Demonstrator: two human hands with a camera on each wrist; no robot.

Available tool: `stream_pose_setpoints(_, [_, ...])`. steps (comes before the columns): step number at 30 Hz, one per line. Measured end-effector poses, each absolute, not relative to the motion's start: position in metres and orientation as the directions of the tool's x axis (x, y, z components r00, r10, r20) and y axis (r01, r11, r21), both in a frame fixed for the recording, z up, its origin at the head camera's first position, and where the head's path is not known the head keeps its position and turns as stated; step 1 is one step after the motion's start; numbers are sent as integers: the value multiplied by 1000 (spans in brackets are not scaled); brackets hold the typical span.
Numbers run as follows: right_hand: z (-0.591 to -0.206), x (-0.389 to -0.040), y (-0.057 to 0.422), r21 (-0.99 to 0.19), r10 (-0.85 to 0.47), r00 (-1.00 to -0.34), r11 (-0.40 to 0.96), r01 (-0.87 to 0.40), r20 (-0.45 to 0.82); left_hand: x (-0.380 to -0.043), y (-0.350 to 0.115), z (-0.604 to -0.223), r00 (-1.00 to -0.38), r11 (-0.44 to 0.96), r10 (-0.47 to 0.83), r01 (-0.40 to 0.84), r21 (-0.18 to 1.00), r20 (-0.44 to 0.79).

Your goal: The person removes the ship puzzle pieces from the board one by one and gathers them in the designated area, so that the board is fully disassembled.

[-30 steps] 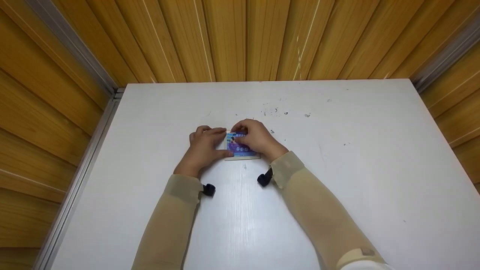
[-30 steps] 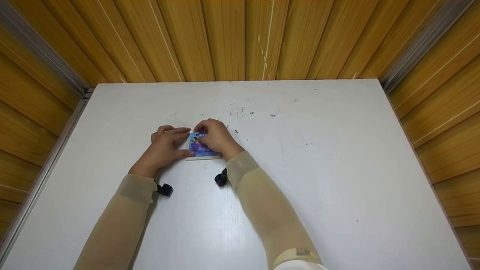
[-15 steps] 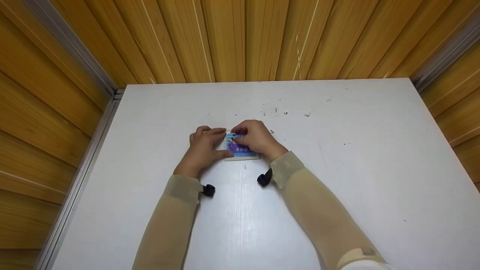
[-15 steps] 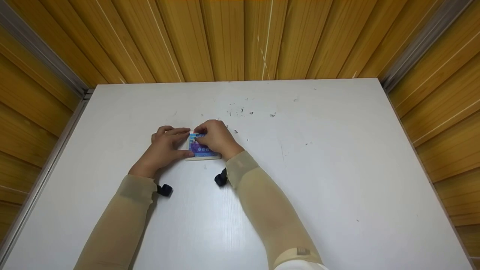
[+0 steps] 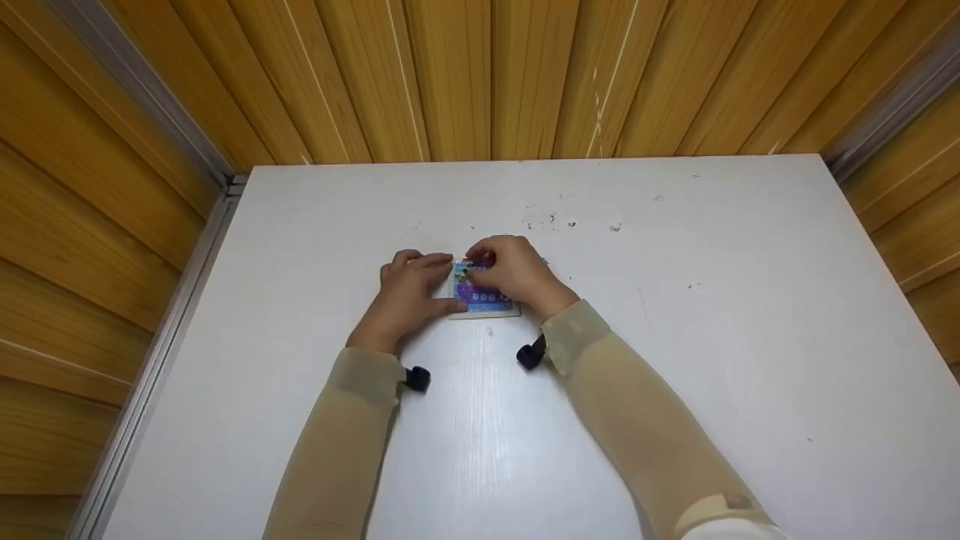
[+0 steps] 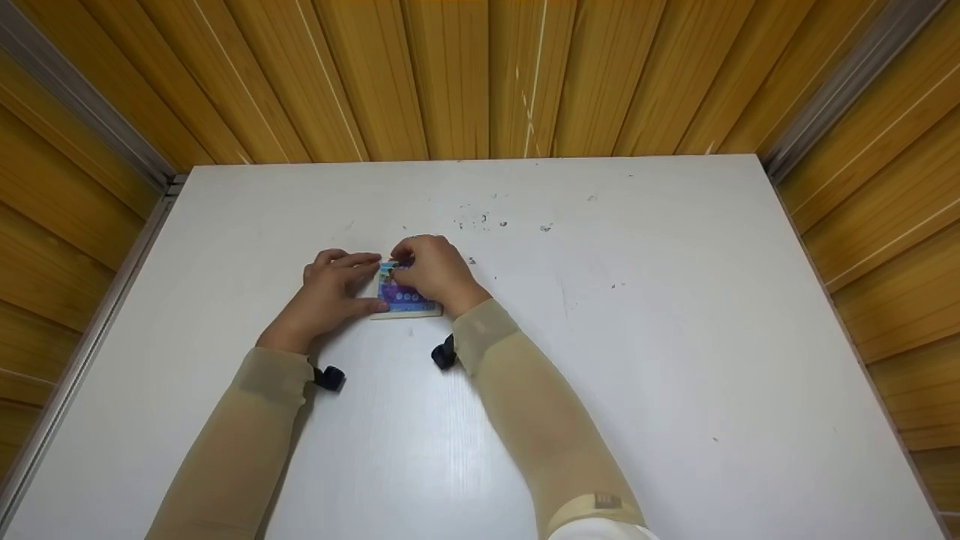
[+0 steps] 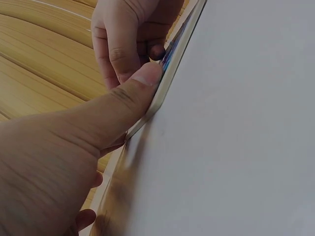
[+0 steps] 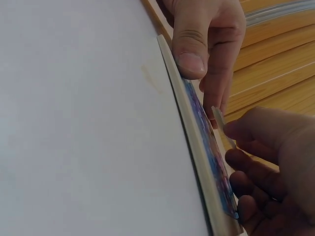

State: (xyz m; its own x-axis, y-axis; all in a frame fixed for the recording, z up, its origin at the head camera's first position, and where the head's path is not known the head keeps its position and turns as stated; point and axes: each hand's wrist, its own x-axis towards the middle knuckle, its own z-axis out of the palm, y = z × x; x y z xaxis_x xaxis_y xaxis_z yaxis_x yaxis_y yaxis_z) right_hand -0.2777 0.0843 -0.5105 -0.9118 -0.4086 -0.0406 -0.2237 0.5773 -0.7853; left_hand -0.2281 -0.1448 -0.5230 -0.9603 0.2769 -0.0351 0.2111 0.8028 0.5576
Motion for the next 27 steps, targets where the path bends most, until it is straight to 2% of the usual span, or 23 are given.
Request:
stream_pose_setpoints(11, [-498, -278, 102, -817, -382, -924, 536, -215, -7, -228, -143, -522, -964, 807, 259, 186, 560, -54])
stream_pose_setpoints(21, [-483, -292, 158, -789, -293, -953, 568, -234, 71, -229, -140, -521, -970, 814, 234, 159, 558, -66])
stream_pose_setpoints(27, [-487, -298, 191, -765, -231, -968, 604, -223, 100, -227, -139, -522, -972, 811, 219, 134, 570, -84])
